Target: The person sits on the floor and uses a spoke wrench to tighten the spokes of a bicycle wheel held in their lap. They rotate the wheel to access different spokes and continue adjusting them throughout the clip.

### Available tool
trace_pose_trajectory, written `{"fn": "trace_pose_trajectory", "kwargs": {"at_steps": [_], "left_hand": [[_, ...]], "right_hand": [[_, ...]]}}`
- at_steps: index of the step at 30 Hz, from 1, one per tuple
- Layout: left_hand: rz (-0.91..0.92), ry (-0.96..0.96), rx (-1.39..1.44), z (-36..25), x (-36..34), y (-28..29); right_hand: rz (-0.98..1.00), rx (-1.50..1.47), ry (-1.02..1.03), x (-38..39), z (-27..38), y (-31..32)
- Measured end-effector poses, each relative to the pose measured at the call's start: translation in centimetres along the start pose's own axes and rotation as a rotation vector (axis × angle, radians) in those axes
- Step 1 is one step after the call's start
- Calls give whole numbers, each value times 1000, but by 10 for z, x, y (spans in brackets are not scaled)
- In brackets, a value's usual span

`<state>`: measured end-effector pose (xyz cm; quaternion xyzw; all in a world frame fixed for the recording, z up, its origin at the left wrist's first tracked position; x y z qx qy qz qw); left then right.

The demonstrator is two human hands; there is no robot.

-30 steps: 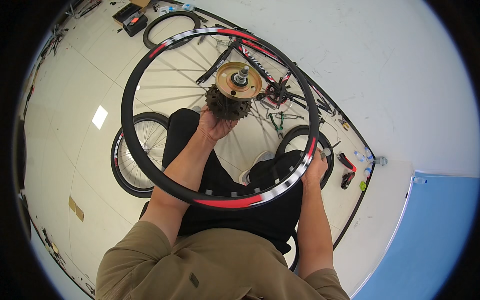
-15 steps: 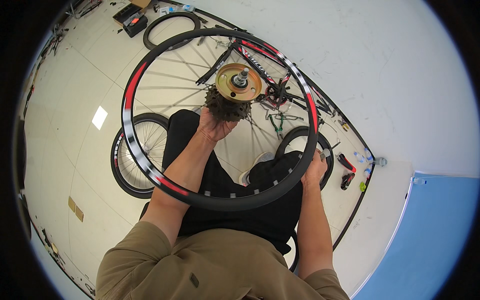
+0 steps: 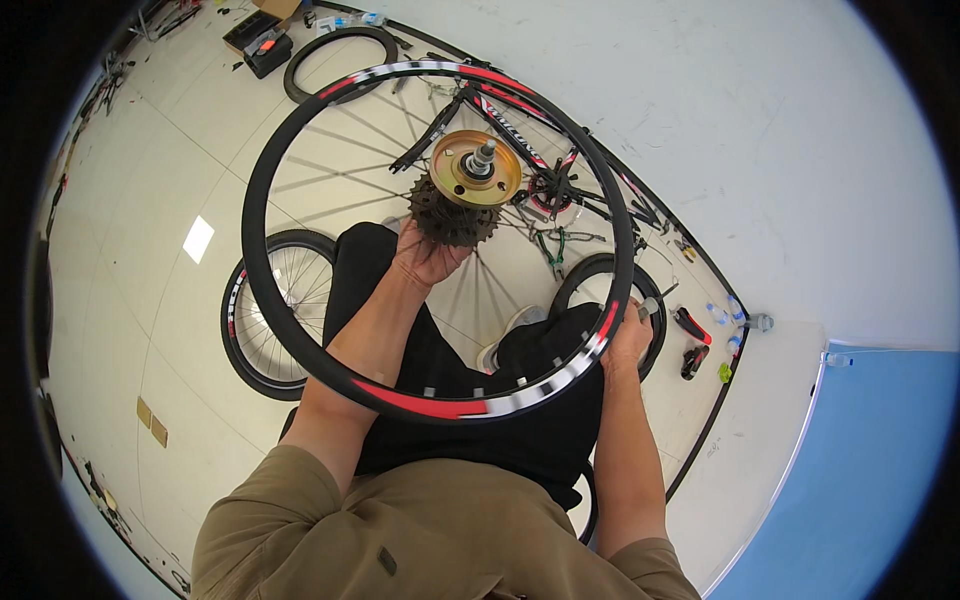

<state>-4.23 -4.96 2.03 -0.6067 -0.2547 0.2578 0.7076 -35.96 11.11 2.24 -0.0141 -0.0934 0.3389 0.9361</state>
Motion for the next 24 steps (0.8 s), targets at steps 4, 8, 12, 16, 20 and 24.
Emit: {"fn": "trace_pose_trajectory", "kwargs": {"at_steps": [4, 8, 12, 16, 20, 24], "left_hand": [[74, 25, -18, -3, 1, 2], [-7, 2, 54, 3, 5, -5], [17, 3, -52, -4, 1, 2], [25, 39, -16, -1, 0, 5], [23, -1, -18, -1, 0, 2], [109, 51, -24, 0, -1, 1]], "right_hand": [[-30, 1, -15, 7, 6, -9], [-37, 16, 4, -1, 0, 2], [-27, 8, -12, 7, 5, -9], [-41, 4, -23, 6, 6, -7], [-50, 9, -24, 8, 7, -7], [-42, 20, -16, 6, 6, -5]]}}
Point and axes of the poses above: each hand's wrist, its own x-axis away from the middle knuckle, its own y-axis out of the back of the hand, z = x × y, the point moved 6 cm from there along -x, towards the middle knuckle, and after that the axes turned 9 degrees about y, right-handed, at the moved point
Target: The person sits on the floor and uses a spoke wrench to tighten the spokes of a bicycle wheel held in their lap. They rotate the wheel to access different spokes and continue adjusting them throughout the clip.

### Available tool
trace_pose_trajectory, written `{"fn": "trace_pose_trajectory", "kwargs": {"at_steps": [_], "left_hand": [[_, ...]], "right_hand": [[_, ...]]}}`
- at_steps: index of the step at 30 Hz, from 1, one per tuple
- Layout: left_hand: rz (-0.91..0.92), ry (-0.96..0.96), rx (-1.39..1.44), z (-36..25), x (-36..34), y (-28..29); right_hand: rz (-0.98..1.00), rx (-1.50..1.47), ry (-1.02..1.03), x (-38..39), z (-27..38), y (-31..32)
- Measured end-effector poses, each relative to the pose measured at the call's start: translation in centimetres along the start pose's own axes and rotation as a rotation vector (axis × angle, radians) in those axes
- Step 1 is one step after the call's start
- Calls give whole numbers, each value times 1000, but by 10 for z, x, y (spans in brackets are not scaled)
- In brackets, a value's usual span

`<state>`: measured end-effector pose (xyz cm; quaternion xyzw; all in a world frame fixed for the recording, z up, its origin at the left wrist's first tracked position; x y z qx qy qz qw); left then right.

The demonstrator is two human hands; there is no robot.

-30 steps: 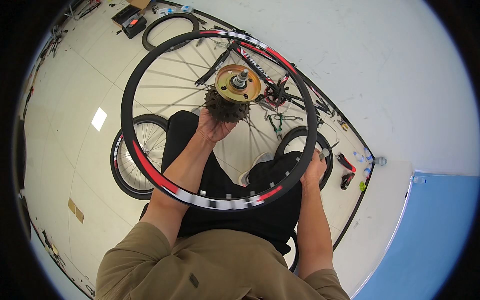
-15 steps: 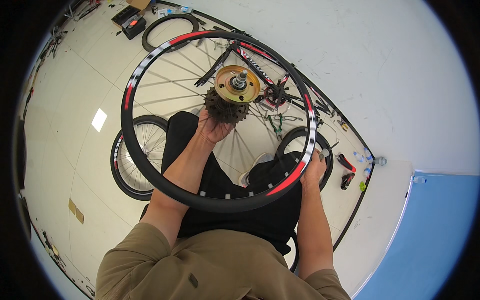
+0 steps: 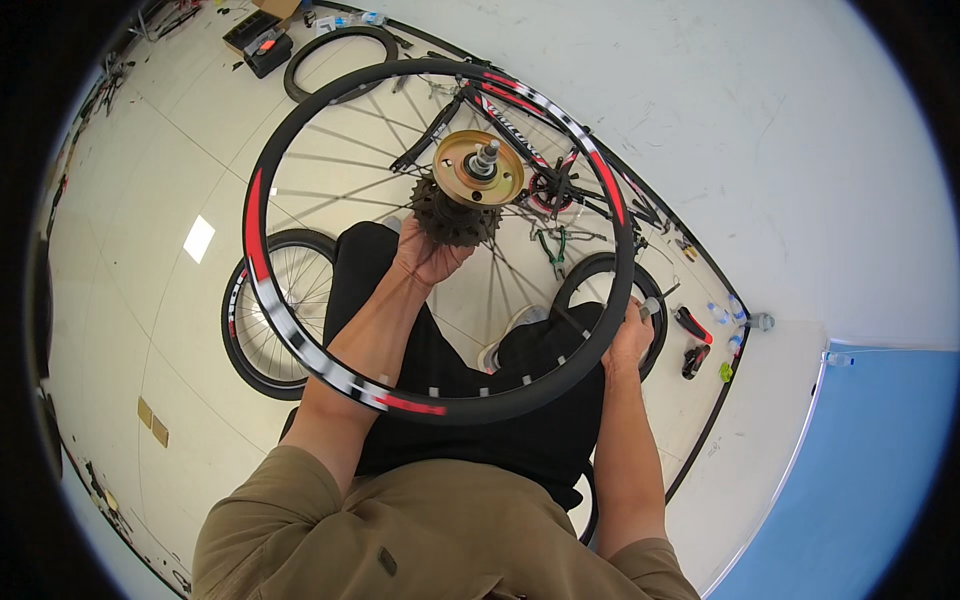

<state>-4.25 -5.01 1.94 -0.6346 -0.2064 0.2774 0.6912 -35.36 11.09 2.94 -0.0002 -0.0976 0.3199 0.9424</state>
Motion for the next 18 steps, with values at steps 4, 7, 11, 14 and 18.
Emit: {"fn": "trace_pose_trajectory", "kwargs": {"at_steps": [4, 7, 11, 14, 18], "left_hand": [[-124, -35, 83, 0, 1, 4], [-111, -42, 94, 0, 1, 2], [6, 8, 45, -1, -1, 0], [60, 11, -3, 0, 0, -1], [-86, -50, 41, 0, 0, 6]], "right_hand": [[6, -16, -3, -1, -3, 0], [6, -10, 2, -1, -3, 1], [28, -19, 22, -5, -5, 3], [34, -2, 21, -6, -6, 4], [-10, -9, 18, -7, -7, 6]]}}
Point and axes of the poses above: each hand's wrist, its own x-axis away from the middle knuckle, its own y-axis out of the back of the hand, z = x × y, the point moved 6 cm from there along -x, towards the middle knuckle, and after that the axes turned 9 degrees about y, right-handed, at the moved point
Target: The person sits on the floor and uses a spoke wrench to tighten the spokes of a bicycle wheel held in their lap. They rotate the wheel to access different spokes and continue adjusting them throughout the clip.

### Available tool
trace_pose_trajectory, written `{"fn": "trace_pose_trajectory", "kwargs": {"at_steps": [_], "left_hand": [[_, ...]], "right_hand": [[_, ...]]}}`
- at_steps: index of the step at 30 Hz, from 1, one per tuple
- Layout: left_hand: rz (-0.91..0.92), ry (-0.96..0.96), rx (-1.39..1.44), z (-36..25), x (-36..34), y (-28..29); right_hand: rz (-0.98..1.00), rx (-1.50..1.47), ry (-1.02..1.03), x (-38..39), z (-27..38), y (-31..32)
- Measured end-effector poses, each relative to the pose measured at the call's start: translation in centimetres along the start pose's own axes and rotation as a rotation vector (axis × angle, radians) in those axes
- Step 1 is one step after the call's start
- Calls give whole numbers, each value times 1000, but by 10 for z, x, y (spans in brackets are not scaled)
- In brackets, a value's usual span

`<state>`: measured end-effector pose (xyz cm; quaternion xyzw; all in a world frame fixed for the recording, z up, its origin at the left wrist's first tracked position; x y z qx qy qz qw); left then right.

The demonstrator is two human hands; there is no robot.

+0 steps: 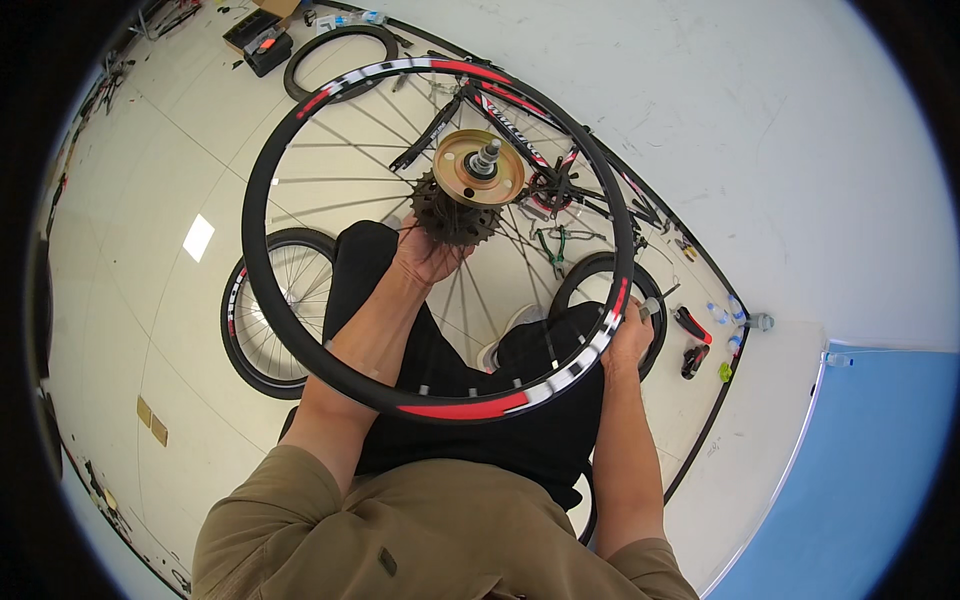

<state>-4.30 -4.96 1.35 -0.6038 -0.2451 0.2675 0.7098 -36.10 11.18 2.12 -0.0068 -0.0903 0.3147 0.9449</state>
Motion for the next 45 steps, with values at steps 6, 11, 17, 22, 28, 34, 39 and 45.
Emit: {"fn": "trace_pose_trajectory", "kwargs": {"at_steps": [6, 11, 17, 22, 28, 34, 39, 45], "left_hand": [[64, 45, -36, -2, 0, -6], [109, 56, -36, -1, 1, -3], [84, 42, -13, 1, 2, -7], [83, 34, -73, -2, -2, -1], [118, 56, -133, 0, -1, 9], [24, 25, -42, 5, 0, -10], [87, -37, -115, 3, -1, -4], [133, -9, -52, 0, 4, -30]], "right_hand": [[42, 3, 1, 4, 3, -5], [14, -24, 3, 2, 1, -2], [54, -20, -4, -1, -1, -1], [88, -139, -130, -7, -3, 4], [-22, -21, 89, -34, 81, 20], [305, 67, 422, 39, 223, -84], [667, 439, 526, 116, 249, -173], [954, 414, 828, 186, 259, -261]]}}
Point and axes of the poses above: each hand's wrist, its own x-axis away from the middle knuckle, its own y-axis out of the back of the hand, z = x × y, the point moved 6 cm from there along -x, towards the middle knuckle, and after that the axes turned 9 degrees about y, right-handed, at the moved point
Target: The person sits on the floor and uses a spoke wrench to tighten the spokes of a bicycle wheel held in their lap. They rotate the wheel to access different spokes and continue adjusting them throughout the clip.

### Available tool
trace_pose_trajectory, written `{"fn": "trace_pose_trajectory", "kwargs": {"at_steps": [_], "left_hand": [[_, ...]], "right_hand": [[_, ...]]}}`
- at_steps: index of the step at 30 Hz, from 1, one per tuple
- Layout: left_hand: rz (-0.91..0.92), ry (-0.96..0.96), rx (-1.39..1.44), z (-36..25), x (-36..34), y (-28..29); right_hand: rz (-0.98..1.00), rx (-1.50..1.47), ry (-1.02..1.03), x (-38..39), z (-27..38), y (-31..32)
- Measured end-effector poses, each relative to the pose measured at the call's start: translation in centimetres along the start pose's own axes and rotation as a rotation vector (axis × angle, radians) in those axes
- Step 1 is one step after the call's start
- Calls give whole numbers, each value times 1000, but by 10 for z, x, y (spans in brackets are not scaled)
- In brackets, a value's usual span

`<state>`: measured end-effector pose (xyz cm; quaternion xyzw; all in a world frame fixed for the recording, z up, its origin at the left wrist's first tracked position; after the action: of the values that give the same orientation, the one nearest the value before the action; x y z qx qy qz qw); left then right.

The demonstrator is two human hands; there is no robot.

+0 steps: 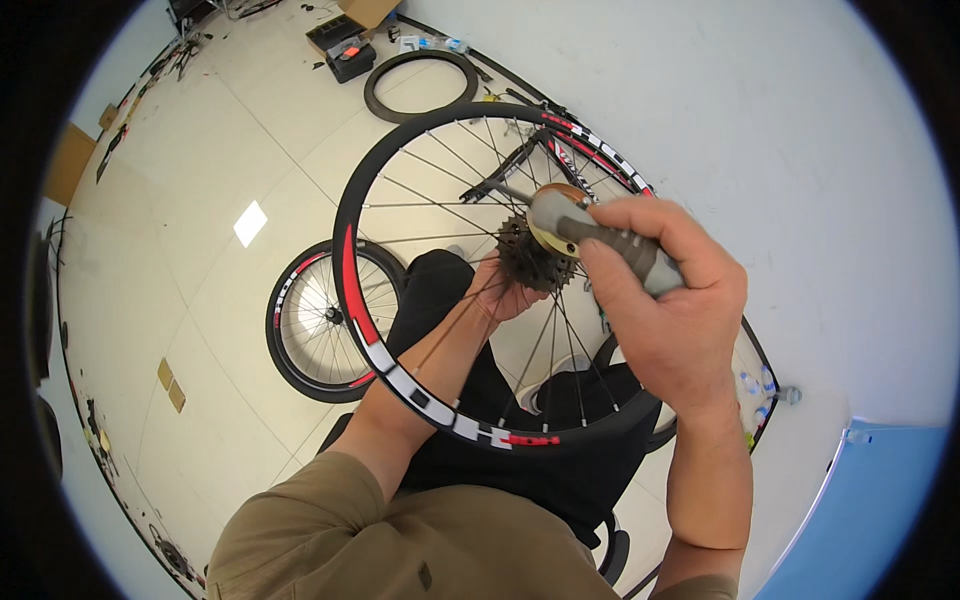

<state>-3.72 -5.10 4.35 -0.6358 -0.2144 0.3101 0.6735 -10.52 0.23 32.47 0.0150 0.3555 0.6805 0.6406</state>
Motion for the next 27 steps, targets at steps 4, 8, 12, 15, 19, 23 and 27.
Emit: {"fn": "trace_pose_trajectory", "kwargs": {"at_steps": [4, 8, 12, 15, 19, 23, 27], "left_hand": [[-37, -41, -73, 0, 6, 5], [-72, -26, -113, 1, 3, 3], [-33, -6, -120, 1, 3, 3], [-39, 23, -122, 5, 3, 5], [-60, 48, -122, 8, 3, 9], [-120, 42, -67, 10, -1, 24], [-61, 44, 11, 5, -3, 28]], "right_hand": [[218, -159, -52, -23, 24, -42], [319, -106, 51, -30, 16, -84], [418, -95, 109, -30, 23, -107], [536, 17, 194, -21, 27, -108], [649, 134, 239, -4, 21, -92], [784, 140, 91, 19, 17, -68], [913, 293, -137, 35, 2, -30]]}}
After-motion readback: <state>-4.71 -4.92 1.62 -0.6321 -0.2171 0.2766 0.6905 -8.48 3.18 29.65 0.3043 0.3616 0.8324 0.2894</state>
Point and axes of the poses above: each hand's wrist, its own x-axis away from the middle knuckle, its own y-axis out of the back of the hand, z = x × y, the point moved 6 cm from there along -x, towards the middle knuckle, and after that the axes turned 9 degrees about y, right-handed, at the moved point
